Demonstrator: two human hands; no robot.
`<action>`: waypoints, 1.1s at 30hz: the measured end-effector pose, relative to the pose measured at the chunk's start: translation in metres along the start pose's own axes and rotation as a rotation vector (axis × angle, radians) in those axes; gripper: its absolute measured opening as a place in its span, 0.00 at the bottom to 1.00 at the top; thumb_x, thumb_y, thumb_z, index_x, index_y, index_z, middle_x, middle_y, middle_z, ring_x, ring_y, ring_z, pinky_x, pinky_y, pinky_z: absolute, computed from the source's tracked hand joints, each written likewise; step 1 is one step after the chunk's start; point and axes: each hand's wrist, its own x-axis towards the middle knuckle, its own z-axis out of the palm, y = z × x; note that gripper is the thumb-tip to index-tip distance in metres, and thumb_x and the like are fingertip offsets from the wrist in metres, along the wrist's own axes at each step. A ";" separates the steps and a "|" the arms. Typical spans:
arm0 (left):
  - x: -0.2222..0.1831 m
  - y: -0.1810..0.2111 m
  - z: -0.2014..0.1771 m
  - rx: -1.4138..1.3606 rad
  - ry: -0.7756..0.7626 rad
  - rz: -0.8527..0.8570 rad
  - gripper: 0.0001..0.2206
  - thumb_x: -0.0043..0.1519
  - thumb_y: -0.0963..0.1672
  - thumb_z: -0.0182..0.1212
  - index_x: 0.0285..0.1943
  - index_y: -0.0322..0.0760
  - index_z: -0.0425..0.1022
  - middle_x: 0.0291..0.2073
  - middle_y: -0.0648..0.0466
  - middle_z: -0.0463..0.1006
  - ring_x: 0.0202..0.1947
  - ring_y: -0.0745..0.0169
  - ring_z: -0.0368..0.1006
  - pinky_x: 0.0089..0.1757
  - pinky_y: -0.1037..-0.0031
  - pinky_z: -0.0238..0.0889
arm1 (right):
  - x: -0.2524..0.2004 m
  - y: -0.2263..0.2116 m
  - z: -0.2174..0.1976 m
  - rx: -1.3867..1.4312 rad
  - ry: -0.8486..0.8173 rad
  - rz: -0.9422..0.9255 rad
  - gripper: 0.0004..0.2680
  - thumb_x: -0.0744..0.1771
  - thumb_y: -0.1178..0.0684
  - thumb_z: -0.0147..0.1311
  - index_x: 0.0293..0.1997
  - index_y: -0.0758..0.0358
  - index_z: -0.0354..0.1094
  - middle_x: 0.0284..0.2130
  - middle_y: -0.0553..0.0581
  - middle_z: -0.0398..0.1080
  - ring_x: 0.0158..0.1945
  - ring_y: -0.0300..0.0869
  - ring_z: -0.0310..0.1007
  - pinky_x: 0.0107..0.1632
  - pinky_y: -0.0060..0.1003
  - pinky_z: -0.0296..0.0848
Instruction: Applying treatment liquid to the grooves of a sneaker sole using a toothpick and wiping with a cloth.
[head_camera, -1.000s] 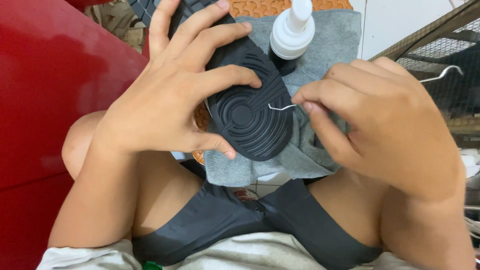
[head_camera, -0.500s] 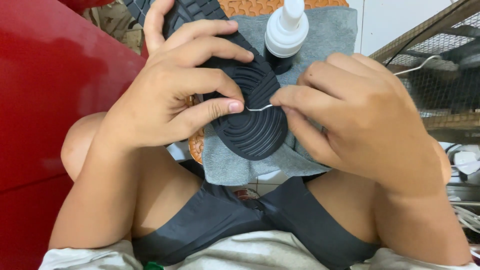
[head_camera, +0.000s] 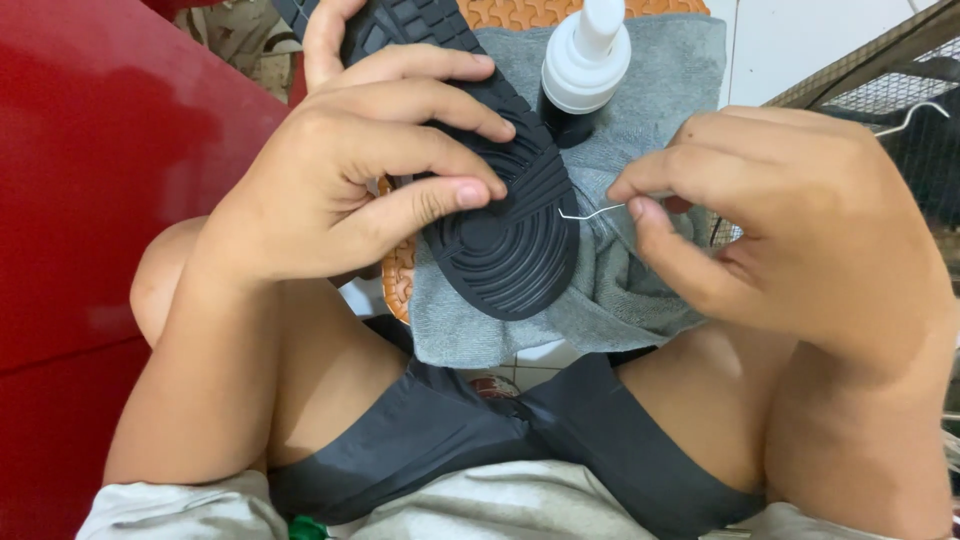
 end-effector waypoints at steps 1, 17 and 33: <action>0.000 0.000 -0.001 -0.002 -0.011 -0.001 0.08 0.72 0.42 0.57 0.46 0.39 0.84 0.52 0.50 0.83 0.65 0.41 0.73 0.67 0.45 0.23 | 0.001 -0.001 0.000 -0.009 -0.007 -0.007 0.04 0.70 0.62 0.56 0.41 0.61 0.76 0.25 0.52 0.69 0.26 0.47 0.65 0.33 0.41 0.65; -0.003 0.000 -0.011 -0.143 -0.004 -0.061 0.06 0.70 0.41 0.62 0.54 0.39 0.78 0.51 0.54 0.82 0.60 0.54 0.78 0.72 0.50 0.23 | 0.006 -0.005 0.005 -0.008 -0.057 0.042 0.03 0.69 0.57 0.56 0.45 0.57 0.75 0.28 0.52 0.69 0.26 0.48 0.65 0.31 0.42 0.62; 0.000 0.001 -0.011 -0.103 -0.027 -0.034 0.08 0.70 0.45 0.59 0.55 0.43 0.77 0.44 0.58 0.81 0.49 0.62 0.79 0.69 0.47 0.23 | 0.020 -0.018 0.019 -0.019 -0.031 0.123 0.09 0.68 0.48 0.61 0.48 0.60 0.73 0.35 0.54 0.68 0.33 0.44 0.71 0.37 0.38 0.67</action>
